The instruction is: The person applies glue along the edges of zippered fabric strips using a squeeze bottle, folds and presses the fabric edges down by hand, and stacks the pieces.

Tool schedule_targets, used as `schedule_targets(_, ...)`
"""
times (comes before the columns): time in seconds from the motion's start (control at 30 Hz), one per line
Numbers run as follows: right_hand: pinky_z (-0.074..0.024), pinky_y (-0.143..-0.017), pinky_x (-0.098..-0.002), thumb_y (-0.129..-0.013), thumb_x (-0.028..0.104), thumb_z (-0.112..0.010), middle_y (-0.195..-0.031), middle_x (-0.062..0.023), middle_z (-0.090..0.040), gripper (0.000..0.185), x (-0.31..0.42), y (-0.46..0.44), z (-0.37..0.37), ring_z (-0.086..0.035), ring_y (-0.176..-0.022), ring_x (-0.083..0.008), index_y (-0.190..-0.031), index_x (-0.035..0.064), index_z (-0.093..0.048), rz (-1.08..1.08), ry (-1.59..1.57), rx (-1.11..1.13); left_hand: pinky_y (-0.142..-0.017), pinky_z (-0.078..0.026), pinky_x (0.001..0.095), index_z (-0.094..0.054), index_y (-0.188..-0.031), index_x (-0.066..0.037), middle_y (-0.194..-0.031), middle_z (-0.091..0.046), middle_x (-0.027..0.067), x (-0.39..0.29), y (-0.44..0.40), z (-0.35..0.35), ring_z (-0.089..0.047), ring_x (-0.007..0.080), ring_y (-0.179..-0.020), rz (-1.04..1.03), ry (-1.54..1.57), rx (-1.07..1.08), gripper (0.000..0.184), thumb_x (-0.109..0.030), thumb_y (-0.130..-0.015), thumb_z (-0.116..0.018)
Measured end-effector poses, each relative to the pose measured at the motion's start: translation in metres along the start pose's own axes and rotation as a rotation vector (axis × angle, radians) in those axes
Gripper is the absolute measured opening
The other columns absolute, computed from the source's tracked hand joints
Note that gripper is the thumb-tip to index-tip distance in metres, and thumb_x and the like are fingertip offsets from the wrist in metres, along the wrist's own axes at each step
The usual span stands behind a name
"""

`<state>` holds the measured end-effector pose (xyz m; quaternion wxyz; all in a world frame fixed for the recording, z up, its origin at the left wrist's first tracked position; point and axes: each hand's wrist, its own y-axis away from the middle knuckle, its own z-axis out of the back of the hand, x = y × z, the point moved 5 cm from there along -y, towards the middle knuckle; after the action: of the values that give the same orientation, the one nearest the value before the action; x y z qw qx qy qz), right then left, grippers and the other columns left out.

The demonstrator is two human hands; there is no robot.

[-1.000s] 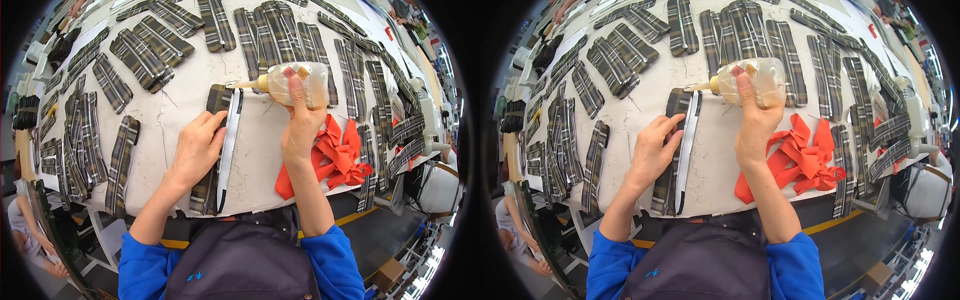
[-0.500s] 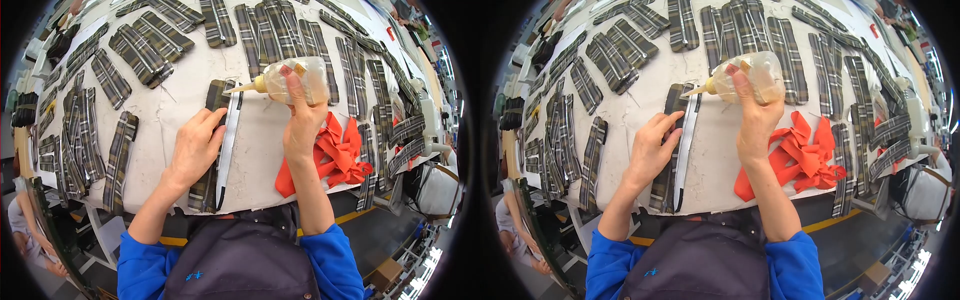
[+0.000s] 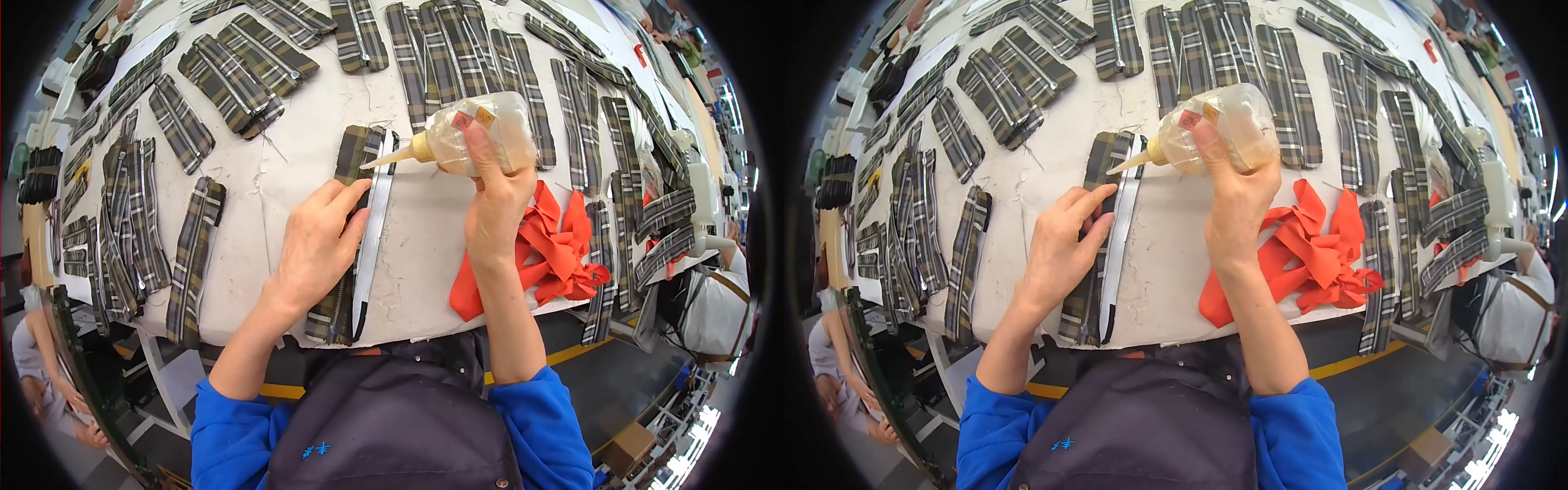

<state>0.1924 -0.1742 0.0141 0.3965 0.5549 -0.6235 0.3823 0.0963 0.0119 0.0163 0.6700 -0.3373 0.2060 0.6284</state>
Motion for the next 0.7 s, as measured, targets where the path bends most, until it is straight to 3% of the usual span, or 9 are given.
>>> schedule_targets(0.23, -0.048, -0.094, -0.0305, -0.087, 0.014, -0.08, -0.116, -0.0106, -0.067, 0.045, 0.003, 0.005, 0.001, -0.063, -0.105, -0.0163, -0.123, -0.0037, -0.06, -0.028, 0.021, 0.052, -0.063, -0.046, 0.0324, -0.067, -0.116, 0.0, -0.082, -0.057, 0.0093, -0.006, 0.007, 0.003, -0.055, 0.0208, -0.065, -0.003, 0.001, -0.004, 0.03, -0.001, -0.086, -0.069)
schedule_targets(0.3, -0.061, -0.07, -0.0342, -0.089, 0.019, -0.076, -0.108, -0.0093, -0.067, 0.041, 0.001, 0.004, 0.004, -0.068, -0.093, -0.0178, -0.12, -0.0034, -0.062, 0.052, 0.082, 0.048, -0.063, -0.046, 0.0325, -0.068, -0.114, -0.001, -0.081, -0.056, 0.0091, -0.007, 0.011, 0.002, -0.055, 0.0207, -0.065, 0.003, -0.001, 0.004, 0.028, -0.001, -0.085, -0.069)
schedule_targets(0.43, -0.0612, -0.069, -0.0347, -0.089, 0.02, -0.077, -0.107, -0.0096, -0.067, 0.042, 0.001, 0.009, 0.01, -0.068, -0.094, -0.0178, -0.12, -0.0037, -0.062, 0.031, 0.084, 0.041, -0.063, -0.046, 0.0323, -0.069, -0.109, -0.002, -0.078, -0.056, 0.0088, -0.01, 0.022, 0.004, -0.055, 0.0203, -0.065, 0.029, -0.017, 0.011, 0.025, -0.001, -0.084, -0.07)
schedule_targets(0.5, -0.0464, -0.097, -0.0307, -0.086, 0.015, -0.08, -0.117, -0.0112, -0.066, 0.048, 0.0, 0.014, 0.009, -0.062, -0.107, -0.0165, -0.125, -0.004, -0.058, -0.067, 0.024, 0.032, -0.063, -0.046, 0.0322, -0.069, -0.109, -0.002, -0.078, -0.056, 0.0086, -0.01, 0.026, 0.006, -0.055, 0.0201, -0.065, 0.036, -0.011, 0.016, 0.024, -0.001, -0.084, -0.07)
schedule_targets(0.7, -0.0452, -0.099, -0.0315, -0.086, 0.016, -0.081, -0.119, -0.0116, -0.064, 0.05, 0.001, 0.021, 0.009, -0.061, -0.109, -0.0168, -0.125, -0.0045, -0.057, -0.094, -0.021, 0.028, -0.063, -0.046, 0.0316, -0.069, -0.109, -0.001, -0.078, -0.058, 0.0087, -0.012, 0.035, 0.01, -0.054, 0.0195, -0.065, 0.07, 0.03, 0.001, 0.025, 0.0, -0.084, -0.07)
